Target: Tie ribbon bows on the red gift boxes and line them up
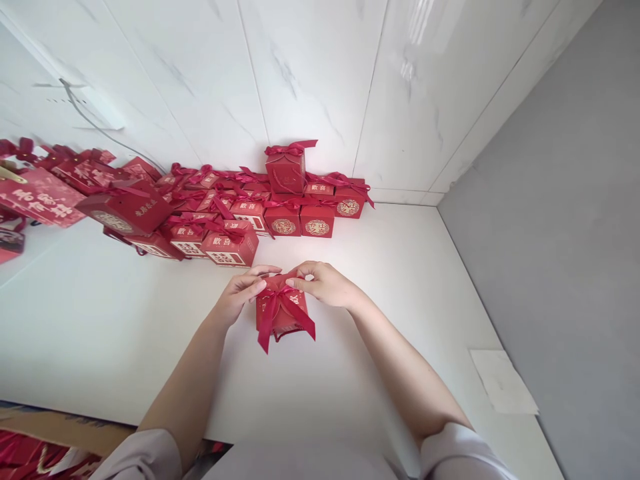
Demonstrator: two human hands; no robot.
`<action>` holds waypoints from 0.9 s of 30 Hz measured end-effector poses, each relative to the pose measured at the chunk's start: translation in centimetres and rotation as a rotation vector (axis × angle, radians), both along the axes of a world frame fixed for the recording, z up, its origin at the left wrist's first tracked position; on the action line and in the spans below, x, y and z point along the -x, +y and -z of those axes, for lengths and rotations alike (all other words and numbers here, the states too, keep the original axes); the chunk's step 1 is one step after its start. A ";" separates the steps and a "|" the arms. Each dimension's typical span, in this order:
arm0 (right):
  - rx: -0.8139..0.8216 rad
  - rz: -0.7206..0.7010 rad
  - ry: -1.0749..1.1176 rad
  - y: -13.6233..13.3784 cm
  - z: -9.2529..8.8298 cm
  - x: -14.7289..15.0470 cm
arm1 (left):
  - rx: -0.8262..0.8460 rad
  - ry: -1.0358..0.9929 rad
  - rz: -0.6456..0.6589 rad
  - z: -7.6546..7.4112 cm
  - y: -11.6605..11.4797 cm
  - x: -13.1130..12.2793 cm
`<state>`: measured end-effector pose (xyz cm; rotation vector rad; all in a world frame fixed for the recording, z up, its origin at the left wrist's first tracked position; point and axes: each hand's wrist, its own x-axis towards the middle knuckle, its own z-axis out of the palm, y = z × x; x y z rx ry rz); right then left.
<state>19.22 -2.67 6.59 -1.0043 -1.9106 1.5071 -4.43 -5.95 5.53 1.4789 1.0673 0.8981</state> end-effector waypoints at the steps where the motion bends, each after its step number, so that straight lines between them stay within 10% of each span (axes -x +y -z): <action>1: 0.003 0.002 -0.002 0.0 0.0 0.1 | -0.020 0.021 -0.029 0.0 0.0 -0.1; 13: -0.018 0.038 -0.028 -0.3 0.2 0.5 | -0.096 0.279 0.004 -0.8 -0.8 -0.2; 27: -0.103 0.131 -0.105 0.1 -0.5 -0.6 | -0.013 0.059 0.048 -0.3 -0.3 0.3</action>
